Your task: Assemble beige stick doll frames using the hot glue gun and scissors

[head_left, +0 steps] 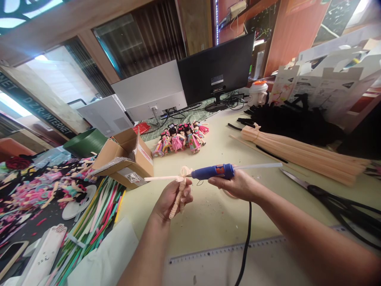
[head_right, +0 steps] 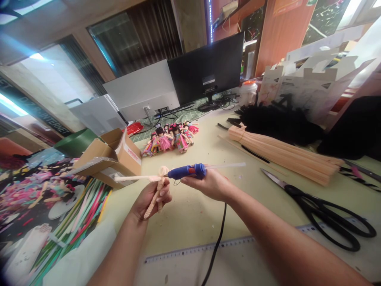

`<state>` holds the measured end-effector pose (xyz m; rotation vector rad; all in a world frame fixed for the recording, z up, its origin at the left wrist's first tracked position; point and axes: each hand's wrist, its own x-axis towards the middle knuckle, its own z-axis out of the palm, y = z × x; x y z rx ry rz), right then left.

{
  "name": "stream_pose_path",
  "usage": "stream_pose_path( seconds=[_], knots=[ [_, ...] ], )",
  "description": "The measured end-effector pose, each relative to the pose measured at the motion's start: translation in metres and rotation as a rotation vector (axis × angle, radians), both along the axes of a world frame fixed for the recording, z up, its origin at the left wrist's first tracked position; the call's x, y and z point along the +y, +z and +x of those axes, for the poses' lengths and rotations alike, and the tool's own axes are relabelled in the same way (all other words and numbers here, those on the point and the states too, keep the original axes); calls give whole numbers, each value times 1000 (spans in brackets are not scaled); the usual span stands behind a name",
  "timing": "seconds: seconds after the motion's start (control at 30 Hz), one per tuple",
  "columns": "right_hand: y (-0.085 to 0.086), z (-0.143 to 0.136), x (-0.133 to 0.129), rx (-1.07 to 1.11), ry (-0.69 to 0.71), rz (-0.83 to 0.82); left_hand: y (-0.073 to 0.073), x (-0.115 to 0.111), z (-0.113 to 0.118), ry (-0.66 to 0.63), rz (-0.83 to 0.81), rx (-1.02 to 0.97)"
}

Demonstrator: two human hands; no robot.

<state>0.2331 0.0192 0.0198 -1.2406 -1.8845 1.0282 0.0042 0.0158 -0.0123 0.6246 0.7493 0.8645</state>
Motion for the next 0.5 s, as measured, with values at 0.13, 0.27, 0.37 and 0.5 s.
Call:
stream_pose_path(
  seconds=[0.13, 0.27, 0.37, 0.5],
  knots=[
    [3, 0, -1, 0, -6, -4, 1, 1, 1, 0, -4, 0],
    [4, -1, -1, 4, -3, 6, 1, 1, 1, 5, -5, 12],
    [2, 0, -1, 3, -4, 8, 2, 1, 1, 8, -6, 17],
    [2, 0, -1, 30, 3, 11, 3, -1, 1, 11, -7, 26]
  ],
)
